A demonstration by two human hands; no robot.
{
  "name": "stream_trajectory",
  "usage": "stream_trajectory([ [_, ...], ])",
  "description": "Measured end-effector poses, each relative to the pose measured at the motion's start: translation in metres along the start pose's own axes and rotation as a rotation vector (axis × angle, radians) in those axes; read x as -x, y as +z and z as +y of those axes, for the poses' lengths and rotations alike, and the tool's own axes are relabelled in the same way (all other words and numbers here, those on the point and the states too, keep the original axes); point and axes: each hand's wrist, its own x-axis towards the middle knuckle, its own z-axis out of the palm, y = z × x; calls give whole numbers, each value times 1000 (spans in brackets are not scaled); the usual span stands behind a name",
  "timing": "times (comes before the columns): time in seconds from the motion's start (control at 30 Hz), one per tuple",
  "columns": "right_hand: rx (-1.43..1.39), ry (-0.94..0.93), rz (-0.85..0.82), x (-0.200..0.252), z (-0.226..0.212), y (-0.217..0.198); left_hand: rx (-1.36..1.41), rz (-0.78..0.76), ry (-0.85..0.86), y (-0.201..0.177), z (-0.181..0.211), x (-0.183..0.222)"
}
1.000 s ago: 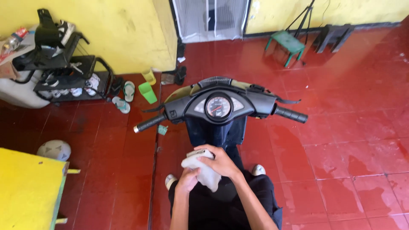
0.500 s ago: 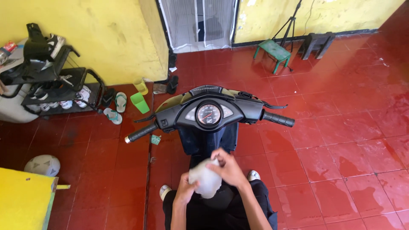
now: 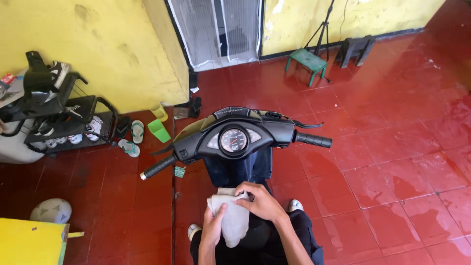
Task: The person wipes the dashboard and handlebars of a scooter using a white cloth. They clean the instrument cluster, the left and right handlebar grips, and the surrounding plastic panels.
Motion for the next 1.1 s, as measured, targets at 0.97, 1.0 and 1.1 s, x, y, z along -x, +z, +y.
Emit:
stream_trajectory([
  [0.97, 612, -168, 769, -77, 31, -62, 299, 748, 411, 10, 94, -52],
  [1.0, 724, -167, 800, -87, 46, -69, 370, 763, 491, 11, 106, -61],
  [1.1, 921, -49, 725, -101, 90, -55, 188, 813, 519, 52, 156, -51],
])
